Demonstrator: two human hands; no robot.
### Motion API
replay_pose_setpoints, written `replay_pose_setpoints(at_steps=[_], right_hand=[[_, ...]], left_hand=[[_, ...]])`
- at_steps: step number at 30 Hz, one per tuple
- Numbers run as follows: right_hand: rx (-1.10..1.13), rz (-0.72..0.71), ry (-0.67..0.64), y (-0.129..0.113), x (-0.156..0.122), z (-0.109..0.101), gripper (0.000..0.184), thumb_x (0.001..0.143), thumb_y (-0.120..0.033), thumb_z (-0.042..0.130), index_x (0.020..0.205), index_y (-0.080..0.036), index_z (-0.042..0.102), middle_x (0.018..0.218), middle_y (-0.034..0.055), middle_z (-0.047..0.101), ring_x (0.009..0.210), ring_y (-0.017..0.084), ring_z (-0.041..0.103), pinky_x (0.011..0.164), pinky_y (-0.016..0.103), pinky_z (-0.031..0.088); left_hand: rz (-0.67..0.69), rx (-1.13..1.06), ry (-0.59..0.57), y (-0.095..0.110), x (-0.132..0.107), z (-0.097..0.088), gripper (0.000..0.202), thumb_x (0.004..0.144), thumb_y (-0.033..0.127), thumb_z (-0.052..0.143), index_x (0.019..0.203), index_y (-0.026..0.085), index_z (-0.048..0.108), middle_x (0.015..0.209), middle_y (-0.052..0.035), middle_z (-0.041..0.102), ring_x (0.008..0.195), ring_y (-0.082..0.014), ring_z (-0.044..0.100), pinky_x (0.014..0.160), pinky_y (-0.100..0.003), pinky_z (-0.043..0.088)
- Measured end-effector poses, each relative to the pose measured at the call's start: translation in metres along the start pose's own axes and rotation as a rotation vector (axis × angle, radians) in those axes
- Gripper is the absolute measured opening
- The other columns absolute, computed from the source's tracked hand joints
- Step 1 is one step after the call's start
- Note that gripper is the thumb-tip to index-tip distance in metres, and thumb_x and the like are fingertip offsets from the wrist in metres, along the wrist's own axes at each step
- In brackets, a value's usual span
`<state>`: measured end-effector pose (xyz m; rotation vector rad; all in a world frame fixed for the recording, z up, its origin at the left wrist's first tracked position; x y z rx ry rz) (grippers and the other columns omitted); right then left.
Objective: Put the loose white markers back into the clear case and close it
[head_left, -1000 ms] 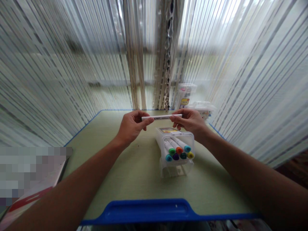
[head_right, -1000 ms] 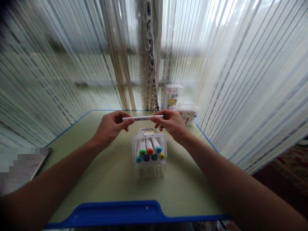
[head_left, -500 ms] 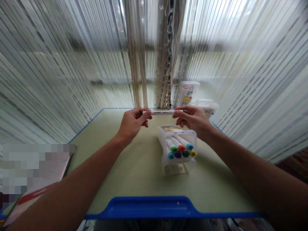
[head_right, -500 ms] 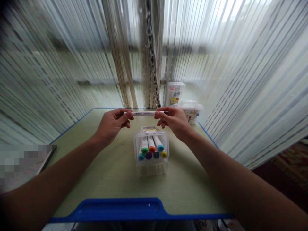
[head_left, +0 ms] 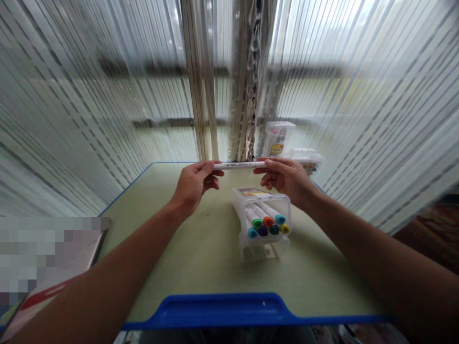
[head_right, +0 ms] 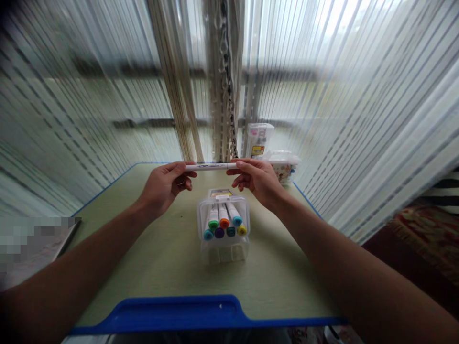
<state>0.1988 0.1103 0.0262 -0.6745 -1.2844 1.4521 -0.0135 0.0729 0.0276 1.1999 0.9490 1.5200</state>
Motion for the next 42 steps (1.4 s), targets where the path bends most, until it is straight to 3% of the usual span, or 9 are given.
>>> replay_pose_setpoints(at_steps=[18, 34, 42], right_hand=[[0.003, 0.013, 0.008, 0.0, -0.001, -0.001, 0.02, 0.083, -0.026, 0.066, 0.098, -0.014, 0.072, 0.079, 0.0085, 0.077, 0.05, 0.014, 0.066, 0.042, 0.022, 0.046], [-0.173, -0.091, -0.004, 0.001, 0.0, -0.001, 0.036, 0.068, -0.034, 0.086, 0.096, -0.015, 0.074, 0.078, 0.0049, 0.075, 0.051, 0.011, 0.065, 0.041, 0.02, 0.045], [-0.193, -0.129, 0.018, -0.004, 0.0, -0.003, 0.034, 0.069, -0.034, 0.085, 0.097, -0.016, 0.074, 0.08, 0.0041, 0.074, 0.052, 0.01, 0.064, 0.041, 0.02, 0.044]], left_hand=[[-0.011, -0.035, 0.033, 0.003, -0.001, -0.001, 0.02, 0.093, 0.024, 0.054, 0.094, 0.01, 0.068, 0.071, -0.0069, 0.07, 0.053, -0.0109, 0.059, 0.054, -0.024, 0.049], [0.101, 0.147, 0.031, 0.009, -0.002, -0.001, 0.032, 0.07, 0.032, 0.082, 0.092, 0.012, 0.07, 0.075, -0.0037, 0.071, 0.053, -0.0079, 0.057, 0.054, -0.022, 0.05], [0.098, 0.158, 0.017, 0.01, -0.004, 0.002, 0.026, 0.071, 0.026, 0.08, 0.092, 0.013, 0.071, 0.078, -0.0042, 0.071, 0.055, -0.0076, 0.056, 0.056, -0.023, 0.05]])
Point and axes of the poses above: each hand's wrist, its own x-axis towards the middle knuckle, its own z-axis out of the palm, y = z × x, the point moved 8 cm from there along x, towards the middle knuckle
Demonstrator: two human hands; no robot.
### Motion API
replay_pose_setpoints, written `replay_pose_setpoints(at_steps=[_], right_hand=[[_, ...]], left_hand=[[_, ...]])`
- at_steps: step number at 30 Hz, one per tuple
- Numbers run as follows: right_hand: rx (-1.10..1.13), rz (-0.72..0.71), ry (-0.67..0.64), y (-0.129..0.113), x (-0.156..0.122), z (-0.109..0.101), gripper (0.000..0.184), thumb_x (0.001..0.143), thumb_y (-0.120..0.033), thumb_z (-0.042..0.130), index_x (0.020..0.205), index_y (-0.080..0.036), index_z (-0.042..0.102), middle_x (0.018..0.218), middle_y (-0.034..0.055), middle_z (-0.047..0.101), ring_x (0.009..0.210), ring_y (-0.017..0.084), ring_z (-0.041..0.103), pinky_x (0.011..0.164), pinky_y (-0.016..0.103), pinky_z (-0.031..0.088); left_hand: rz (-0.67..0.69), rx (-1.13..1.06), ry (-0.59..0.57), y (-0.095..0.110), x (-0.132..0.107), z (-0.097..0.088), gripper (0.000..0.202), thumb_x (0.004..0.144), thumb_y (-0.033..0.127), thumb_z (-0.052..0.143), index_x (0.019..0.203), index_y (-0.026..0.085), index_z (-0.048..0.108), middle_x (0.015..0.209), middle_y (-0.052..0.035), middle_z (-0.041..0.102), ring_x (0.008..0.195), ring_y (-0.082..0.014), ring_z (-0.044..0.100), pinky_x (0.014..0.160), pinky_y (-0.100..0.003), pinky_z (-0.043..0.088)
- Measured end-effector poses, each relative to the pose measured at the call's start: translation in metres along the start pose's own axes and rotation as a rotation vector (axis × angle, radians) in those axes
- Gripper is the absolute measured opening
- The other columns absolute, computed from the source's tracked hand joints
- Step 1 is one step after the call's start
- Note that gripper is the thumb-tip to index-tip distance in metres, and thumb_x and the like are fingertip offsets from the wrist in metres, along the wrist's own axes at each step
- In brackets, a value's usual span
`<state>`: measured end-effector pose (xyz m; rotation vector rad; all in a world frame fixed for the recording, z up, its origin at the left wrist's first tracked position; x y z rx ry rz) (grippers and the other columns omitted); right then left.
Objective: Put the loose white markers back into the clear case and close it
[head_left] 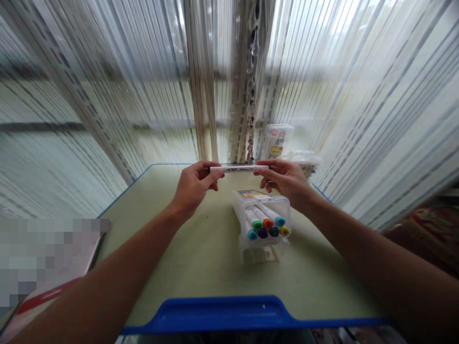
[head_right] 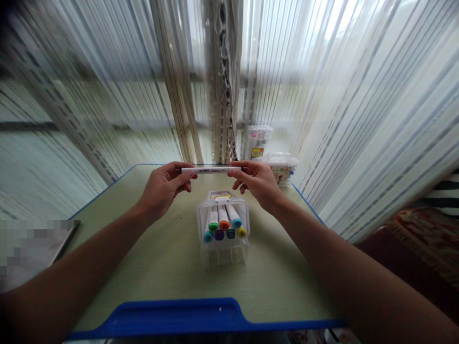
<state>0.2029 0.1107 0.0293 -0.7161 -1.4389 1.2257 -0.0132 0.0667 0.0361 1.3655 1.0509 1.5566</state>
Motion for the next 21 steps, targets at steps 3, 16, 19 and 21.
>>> replay_pose_setpoints(at_steps=[3, 16, 19, 21], right_hand=[[0.0, 0.002, -0.004, 0.0003, -0.0001, 0.0001, 0.035, 0.07, -0.035, 0.085, 0.097, -0.016, 0.074, 0.081, 0.0045, 0.074, 0.052, 0.01, 0.064, 0.042, 0.02, 0.044], [0.001, 0.009, 0.014, 0.0021, -0.0002, -0.0001, 0.042, 0.063, -0.034, 0.089, 0.097, -0.014, 0.074, 0.074, 0.0028, 0.072, 0.051, 0.01, 0.063, 0.042, 0.019, 0.044], [-0.012, -0.005, 0.006, 0.0021, -0.0001, -0.0003, 0.044, 0.063, -0.033, 0.089, 0.099, -0.013, 0.074, 0.072, 0.0017, 0.071, 0.051, 0.01, 0.063, 0.042, 0.02, 0.045], [-0.026, -0.016, -0.004, 0.0021, 0.0002, 0.0, 0.044, 0.064, -0.033, 0.089, 0.1, -0.013, 0.073, 0.071, 0.0011, 0.07, 0.051, 0.01, 0.063, 0.042, 0.02, 0.045]], left_hand=[[-0.003, -0.012, -0.002, -0.0002, -0.0001, 0.0, 0.026, 0.072, 0.027, 0.08, 0.092, 0.013, 0.071, 0.078, -0.0041, 0.071, 0.055, -0.0077, 0.056, 0.056, -0.023, 0.05], [-0.001, -0.03, 0.0, 0.0008, 0.0006, 0.0, 0.031, 0.07, 0.029, 0.082, 0.093, 0.012, 0.071, 0.077, -0.0031, 0.07, 0.055, -0.0077, 0.056, 0.054, -0.023, 0.051], [0.005, -0.033, 0.0, 0.0011, 0.0007, -0.0001, 0.032, 0.069, 0.029, 0.083, 0.094, 0.012, 0.071, 0.076, -0.0026, 0.069, 0.055, -0.0076, 0.056, 0.055, -0.023, 0.051], [0.015, -0.034, -0.001, 0.0015, 0.0008, -0.0001, 0.033, 0.068, 0.028, 0.084, 0.094, 0.012, 0.071, 0.076, -0.0021, 0.068, 0.056, -0.0076, 0.056, 0.055, -0.023, 0.052]])
Point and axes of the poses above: each hand's wrist, its own x-axis towards the middle knuckle, its own z-axis out of the palm, y = z × x, the point moved 8 cm from there along x, towards the middle knuckle
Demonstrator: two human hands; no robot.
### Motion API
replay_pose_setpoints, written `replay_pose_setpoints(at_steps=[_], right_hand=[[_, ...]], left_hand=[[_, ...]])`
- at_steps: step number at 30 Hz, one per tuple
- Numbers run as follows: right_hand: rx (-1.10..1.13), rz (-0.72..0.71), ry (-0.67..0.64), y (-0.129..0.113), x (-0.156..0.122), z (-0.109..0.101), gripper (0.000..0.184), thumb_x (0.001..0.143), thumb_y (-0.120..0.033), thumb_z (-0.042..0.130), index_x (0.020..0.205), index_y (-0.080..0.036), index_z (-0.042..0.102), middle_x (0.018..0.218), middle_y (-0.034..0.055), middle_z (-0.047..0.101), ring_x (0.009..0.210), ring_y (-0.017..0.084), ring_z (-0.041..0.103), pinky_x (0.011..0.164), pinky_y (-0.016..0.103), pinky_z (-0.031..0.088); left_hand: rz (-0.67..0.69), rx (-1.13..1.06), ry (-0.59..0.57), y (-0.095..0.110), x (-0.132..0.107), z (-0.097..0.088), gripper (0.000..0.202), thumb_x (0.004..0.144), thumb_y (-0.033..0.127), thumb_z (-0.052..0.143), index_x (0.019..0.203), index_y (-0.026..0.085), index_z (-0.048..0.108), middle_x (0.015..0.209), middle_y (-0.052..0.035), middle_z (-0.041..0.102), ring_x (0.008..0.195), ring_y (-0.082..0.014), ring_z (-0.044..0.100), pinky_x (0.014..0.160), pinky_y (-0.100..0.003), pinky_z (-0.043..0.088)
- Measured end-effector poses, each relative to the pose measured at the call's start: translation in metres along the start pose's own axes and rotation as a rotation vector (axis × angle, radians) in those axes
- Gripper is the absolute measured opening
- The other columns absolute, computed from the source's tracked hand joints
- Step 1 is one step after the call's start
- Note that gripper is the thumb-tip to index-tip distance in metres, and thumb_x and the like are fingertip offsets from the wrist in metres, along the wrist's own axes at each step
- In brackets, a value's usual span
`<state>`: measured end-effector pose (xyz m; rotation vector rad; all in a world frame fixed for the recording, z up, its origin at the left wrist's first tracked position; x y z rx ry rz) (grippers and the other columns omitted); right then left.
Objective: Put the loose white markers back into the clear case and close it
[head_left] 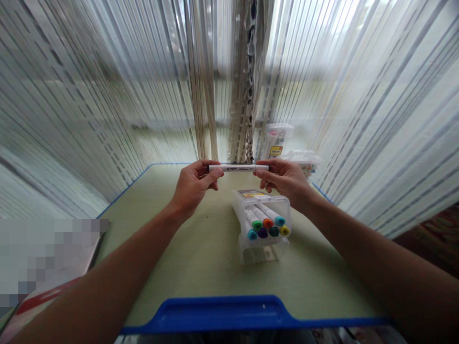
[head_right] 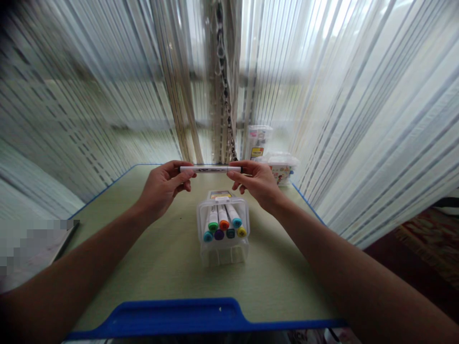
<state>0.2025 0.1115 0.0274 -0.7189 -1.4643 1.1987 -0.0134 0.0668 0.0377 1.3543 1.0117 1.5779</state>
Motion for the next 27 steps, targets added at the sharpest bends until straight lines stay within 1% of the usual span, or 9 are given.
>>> replay_pose_setpoints(at_steps=[8, 15, 22, 27], right_hand=[[-0.032, 0.004, 0.009, 0.002, 0.001, 0.001, 0.046, 0.061, -0.033, 0.09, 0.098, -0.012, 0.073, 0.068, 0.0005, 0.069, 0.049, 0.01, 0.062, 0.04, 0.02, 0.045], [-0.047, 0.019, 0.019, 0.0, -0.001, 0.003, 0.045, 0.061, -0.036, 0.089, 0.095, -0.011, 0.074, 0.065, 0.0004, 0.069, 0.047, 0.009, 0.06, 0.039, 0.019, 0.045], [-0.075, 0.015, 0.002, 0.004, -0.002, 0.005, 0.039, 0.064, -0.035, 0.087, 0.093, -0.012, 0.075, 0.065, 0.0007, 0.068, 0.048, 0.01, 0.061, 0.039, 0.02, 0.043], [-0.05, 0.03, -0.001, 0.01, 0.0, 0.006, 0.043, 0.061, -0.038, 0.088, 0.093, -0.013, 0.075, 0.064, 0.0003, 0.067, 0.048, 0.011, 0.061, 0.037, 0.019, 0.041]], left_hand=[[0.034, -0.01, -0.018, 0.002, 0.0, 0.0, 0.03, 0.068, 0.027, 0.085, 0.093, 0.013, 0.074, 0.076, -0.0018, 0.068, 0.056, -0.0067, 0.055, 0.055, -0.021, 0.05], [0.016, -0.075, -0.017, 0.004, -0.001, 0.002, 0.028, 0.07, 0.03, 0.084, 0.09, 0.013, 0.075, 0.078, -0.0019, 0.068, 0.055, -0.006, 0.055, 0.054, -0.021, 0.048], [0.012, -0.158, -0.029, 0.012, -0.005, 0.011, 0.025, 0.073, 0.03, 0.083, 0.09, 0.014, 0.075, 0.077, -0.0003, 0.066, 0.054, -0.0055, 0.055, 0.054, -0.021, 0.047], [0.032, -0.151, -0.034, 0.015, -0.007, 0.014, 0.026, 0.072, 0.028, 0.083, 0.093, 0.015, 0.075, 0.076, 0.0003, 0.066, 0.055, -0.0063, 0.055, 0.055, -0.021, 0.047]])
Point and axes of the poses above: each hand's wrist, its own x-axis towards the middle knuckle, its own z-axis out of the palm, y = z × x, the point moved 8 cm from there along x, towards the middle knuckle
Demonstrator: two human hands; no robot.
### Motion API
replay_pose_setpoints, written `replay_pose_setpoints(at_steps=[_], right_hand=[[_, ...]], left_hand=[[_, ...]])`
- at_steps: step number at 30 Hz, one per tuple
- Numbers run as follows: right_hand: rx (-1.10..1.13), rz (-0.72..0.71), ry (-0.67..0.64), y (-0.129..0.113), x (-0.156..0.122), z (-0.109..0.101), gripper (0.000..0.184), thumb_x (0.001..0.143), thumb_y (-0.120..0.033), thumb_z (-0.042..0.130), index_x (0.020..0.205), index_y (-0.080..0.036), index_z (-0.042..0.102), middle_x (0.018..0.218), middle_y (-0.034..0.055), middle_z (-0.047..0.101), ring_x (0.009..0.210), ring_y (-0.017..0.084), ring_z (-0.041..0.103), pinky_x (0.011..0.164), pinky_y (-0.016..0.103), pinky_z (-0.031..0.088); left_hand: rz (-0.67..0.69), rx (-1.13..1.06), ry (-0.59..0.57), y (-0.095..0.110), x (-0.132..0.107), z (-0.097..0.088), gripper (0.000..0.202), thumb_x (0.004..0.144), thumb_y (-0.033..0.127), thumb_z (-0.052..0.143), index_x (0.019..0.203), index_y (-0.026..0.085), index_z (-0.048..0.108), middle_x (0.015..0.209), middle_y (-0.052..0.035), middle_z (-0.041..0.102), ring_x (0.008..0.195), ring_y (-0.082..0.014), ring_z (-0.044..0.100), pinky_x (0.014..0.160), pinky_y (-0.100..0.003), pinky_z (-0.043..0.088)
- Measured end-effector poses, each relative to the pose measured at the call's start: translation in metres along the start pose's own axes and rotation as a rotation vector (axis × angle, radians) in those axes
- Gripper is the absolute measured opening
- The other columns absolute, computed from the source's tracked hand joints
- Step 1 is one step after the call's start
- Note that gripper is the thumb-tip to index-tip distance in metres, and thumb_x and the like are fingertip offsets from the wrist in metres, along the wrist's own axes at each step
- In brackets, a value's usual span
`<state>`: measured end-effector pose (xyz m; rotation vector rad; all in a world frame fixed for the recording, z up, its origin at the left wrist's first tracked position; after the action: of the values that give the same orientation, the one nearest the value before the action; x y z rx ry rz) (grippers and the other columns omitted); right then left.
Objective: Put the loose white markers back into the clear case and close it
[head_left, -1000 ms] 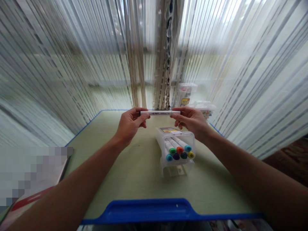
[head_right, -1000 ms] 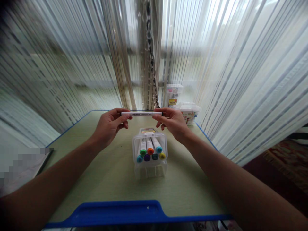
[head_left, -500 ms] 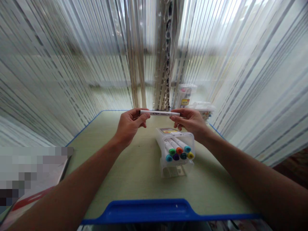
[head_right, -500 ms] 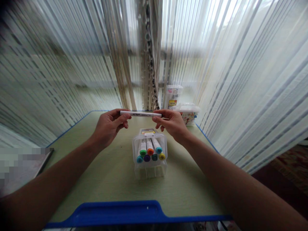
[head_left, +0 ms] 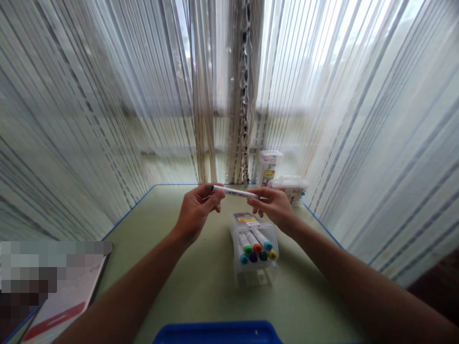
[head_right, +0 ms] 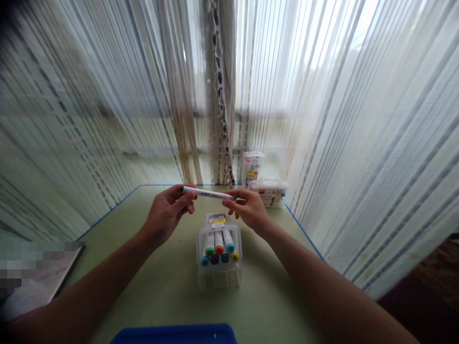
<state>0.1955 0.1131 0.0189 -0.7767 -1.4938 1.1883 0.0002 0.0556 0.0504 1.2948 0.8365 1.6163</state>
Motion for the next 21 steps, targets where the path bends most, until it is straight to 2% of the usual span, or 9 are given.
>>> replay_pose_setpoints(at_steps=[4, 9, 12, 15, 18, 21], right_hand=[[-0.039, -0.003, -0.005, 0.002, 0.0, 0.001, 0.045, 0.059, -0.042, 0.089, 0.091, -0.014, 0.075, 0.064, 0.0009, 0.067, 0.048, 0.011, 0.06, 0.037, 0.019, 0.04], [-0.079, -0.008, -0.02, 0.003, -0.001, 0.002, 0.045, 0.061, -0.042, 0.088, 0.093, -0.014, 0.076, 0.06, 0.0002, 0.065, 0.045, 0.01, 0.055, 0.037, 0.019, 0.035], [-0.088, -0.034, -0.009, 0.0, -0.001, 0.002, 0.043, 0.06, -0.042, 0.089, 0.091, -0.014, 0.076, 0.056, -0.0011, 0.063, 0.044, 0.009, 0.05, 0.04, 0.021, 0.033], [-0.115, -0.073, 0.003, -0.004, -0.002, 0.001, 0.037, 0.063, -0.041, 0.087, 0.086, -0.015, 0.074, 0.05, -0.0042, 0.056, 0.042, 0.007, 0.04, 0.041, 0.022, 0.027], [-0.156, -0.098, 0.018, -0.007, -0.003, 0.0, 0.034, 0.064, -0.039, 0.087, 0.082, -0.015, 0.072, 0.047, -0.0065, 0.049, 0.042, 0.006, 0.032, 0.042, 0.022, 0.019], [-0.174, -0.12, 0.045, -0.011, -0.004, -0.001, 0.033, 0.063, -0.038, 0.088, 0.079, -0.016, 0.069, 0.045, -0.0086, 0.043, 0.042, 0.006, 0.029, 0.042, 0.022, 0.018]], left_hand=[[0.036, 0.032, -0.004, 0.004, -0.002, 0.003, 0.027, 0.07, 0.025, 0.084, 0.093, 0.015, 0.075, 0.074, 0.0005, 0.066, 0.056, -0.0074, 0.055, 0.055, -0.022, 0.047], [0.064, 0.059, -0.033, 0.014, -0.005, 0.014, 0.026, 0.071, 0.027, 0.084, 0.093, 0.015, 0.076, 0.07, 0.0005, 0.065, 0.057, -0.0085, 0.054, 0.054, -0.023, 0.046], [0.074, 0.087, -0.022, 0.02, -0.007, 0.018, 0.026, 0.072, 0.028, 0.083, 0.094, 0.016, 0.076, 0.071, -0.0001, 0.067, 0.058, -0.0092, 0.054, 0.054, -0.023, 0.046], [0.083, 0.142, 0.01, 0.024, -0.006, 0.018, 0.026, 0.072, 0.029, 0.083, 0.094, 0.016, 0.076, 0.072, -0.0009, 0.068, 0.059, -0.0098, 0.054, 0.055, -0.024, 0.048], [0.104, 0.166, -0.001, 0.025, -0.003, 0.022, 0.024, 0.073, 0.029, 0.082, 0.093, 0.016, 0.076, 0.079, -0.0035, 0.071, 0.063, -0.0106, 0.057, 0.058, -0.023, 0.049], [0.144, 0.215, -0.042, 0.026, 0.003, 0.03, 0.021, 0.076, 0.03, 0.08, 0.093, 0.017, 0.075, 0.093, -0.0068, 0.074, 0.074, -0.0135, 0.063, 0.067, -0.025, 0.053]])
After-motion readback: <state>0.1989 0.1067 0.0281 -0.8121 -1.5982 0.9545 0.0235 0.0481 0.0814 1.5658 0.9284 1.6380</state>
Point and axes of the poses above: each hand's wrist, its own x-axis towards the middle knuckle, its own z-axis out of the palm, y = z × x, the point moved 8 cm from there along x, towards the middle knuckle
